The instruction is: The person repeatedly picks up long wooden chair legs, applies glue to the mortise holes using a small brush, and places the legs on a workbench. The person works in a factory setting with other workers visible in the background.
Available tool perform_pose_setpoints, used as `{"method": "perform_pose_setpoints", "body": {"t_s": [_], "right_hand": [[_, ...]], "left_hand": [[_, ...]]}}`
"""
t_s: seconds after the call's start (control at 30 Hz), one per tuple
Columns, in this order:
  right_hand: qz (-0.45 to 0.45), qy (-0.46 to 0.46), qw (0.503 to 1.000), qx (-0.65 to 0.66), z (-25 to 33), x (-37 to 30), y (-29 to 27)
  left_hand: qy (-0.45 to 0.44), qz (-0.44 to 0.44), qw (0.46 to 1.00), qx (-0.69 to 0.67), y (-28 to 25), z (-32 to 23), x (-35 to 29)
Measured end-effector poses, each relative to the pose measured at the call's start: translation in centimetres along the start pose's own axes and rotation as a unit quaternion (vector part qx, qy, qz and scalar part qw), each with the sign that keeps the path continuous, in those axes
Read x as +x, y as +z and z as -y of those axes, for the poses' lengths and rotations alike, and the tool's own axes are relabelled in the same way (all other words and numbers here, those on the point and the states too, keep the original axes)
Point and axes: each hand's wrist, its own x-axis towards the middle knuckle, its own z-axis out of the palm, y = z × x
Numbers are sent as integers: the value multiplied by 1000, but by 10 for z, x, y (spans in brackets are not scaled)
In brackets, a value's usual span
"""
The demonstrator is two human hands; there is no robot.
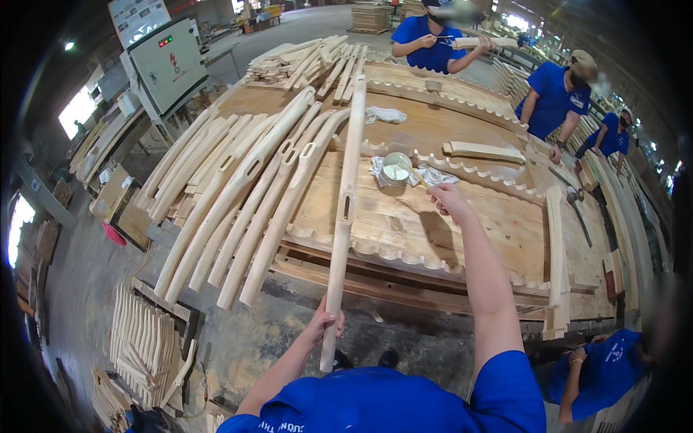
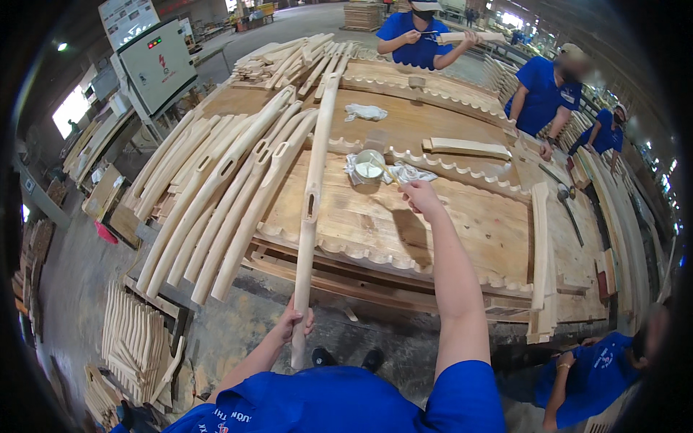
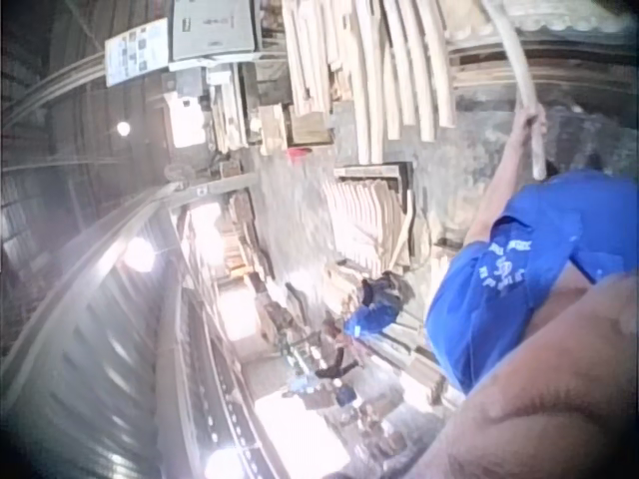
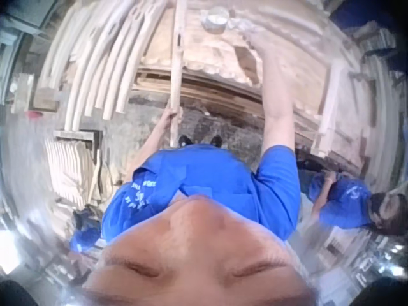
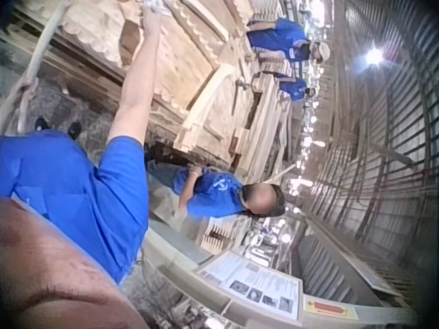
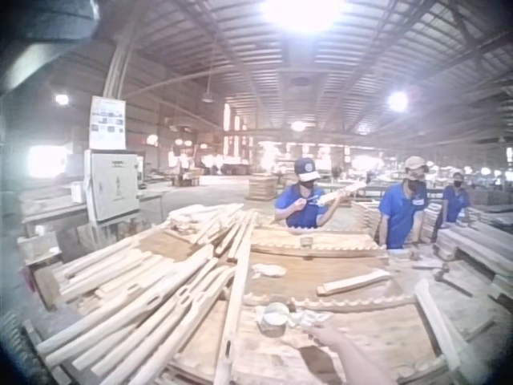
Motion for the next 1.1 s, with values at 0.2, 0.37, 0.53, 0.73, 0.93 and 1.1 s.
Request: {"method": "perform_pose_setpoints", "body": {"t_s": [0.2,0.37,0.53,0.73,0.93,1.1], "right_hand": [[-172,-182,944,-215,-16,12,2],[-122,-94,977,-146,-13,7,21],[-225,-192,892,-343,-5,-2,9],[-183,-157,690,-682,103,-15,35],[-176,-147,736,-637,88,4,38],[-162,-78,896,-405,43,6,19]], "left_hand": [[15,-6,1000,11,23,-7,-3],[17,-76,996,44,34,-9,-9],[-13,-106,990,92,41,-14,-6],[-7,-164,973,161,51,-18,-12],[-8,-142,977,158,48,-15,-5],[-11,-157,979,131,53,-20,-12]]}}
